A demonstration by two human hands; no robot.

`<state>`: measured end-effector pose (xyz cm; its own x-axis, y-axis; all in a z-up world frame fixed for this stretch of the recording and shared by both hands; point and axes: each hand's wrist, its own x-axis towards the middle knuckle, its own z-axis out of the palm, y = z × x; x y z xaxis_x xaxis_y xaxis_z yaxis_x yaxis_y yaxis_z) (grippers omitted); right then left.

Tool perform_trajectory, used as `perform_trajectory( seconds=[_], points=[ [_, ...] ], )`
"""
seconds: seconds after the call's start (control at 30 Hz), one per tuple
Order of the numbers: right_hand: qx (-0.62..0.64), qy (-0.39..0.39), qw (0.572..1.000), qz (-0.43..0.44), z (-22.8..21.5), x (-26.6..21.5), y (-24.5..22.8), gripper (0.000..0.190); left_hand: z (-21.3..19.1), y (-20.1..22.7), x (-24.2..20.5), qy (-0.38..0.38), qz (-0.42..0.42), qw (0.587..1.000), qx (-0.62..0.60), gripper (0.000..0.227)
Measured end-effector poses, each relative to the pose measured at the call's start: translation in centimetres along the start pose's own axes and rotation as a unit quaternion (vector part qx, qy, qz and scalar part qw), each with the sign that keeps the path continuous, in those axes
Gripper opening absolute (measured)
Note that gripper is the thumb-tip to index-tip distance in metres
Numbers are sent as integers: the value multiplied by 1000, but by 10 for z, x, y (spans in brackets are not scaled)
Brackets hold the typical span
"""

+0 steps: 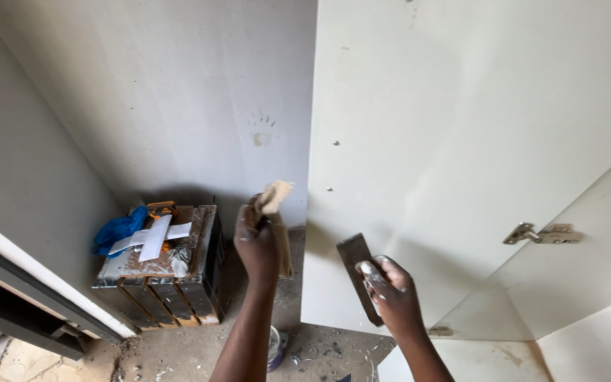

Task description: Applying filler to the edges and surfaces of white cabinet doors using a scraper and wiping away excess with a cloth.

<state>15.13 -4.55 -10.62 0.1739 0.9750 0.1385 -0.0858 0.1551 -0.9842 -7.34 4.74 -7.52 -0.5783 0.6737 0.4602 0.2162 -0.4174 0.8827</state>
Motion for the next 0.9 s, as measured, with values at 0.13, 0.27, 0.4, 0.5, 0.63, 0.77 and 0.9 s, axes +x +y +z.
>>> perform_trajectory(
  seconds=[0.13,0.27,0.4,0.5,0.63,0.77,0.9],
  points=[
    [-60,-3,997,-40,69,7,-9,22,-3,-17,22,-188,-40,981,-23,45],
    [-130,121,984,-13,127,20,-27,22,0,-4,51,-222,-82,966,-103,41],
    [-121,166,978,-13,148,40,0,26,18,-16,83,-308,-13,948,-85,37],
    [-130,202,971,-15,158,42,13,26,37,-44,85,-441,-156,856,-221,38],
    [-142,239,960,0,167,40,12,30,49,-79,85,-493,-356,731,-309,37],
    [-116,238,964,2,188,36,-22,32,45,-84,89,-495,-396,697,-336,44],
    [-111,264,958,-15,210,43,-57,31,56,-95,92,-512,-380,703,-315,42]
  ],
)
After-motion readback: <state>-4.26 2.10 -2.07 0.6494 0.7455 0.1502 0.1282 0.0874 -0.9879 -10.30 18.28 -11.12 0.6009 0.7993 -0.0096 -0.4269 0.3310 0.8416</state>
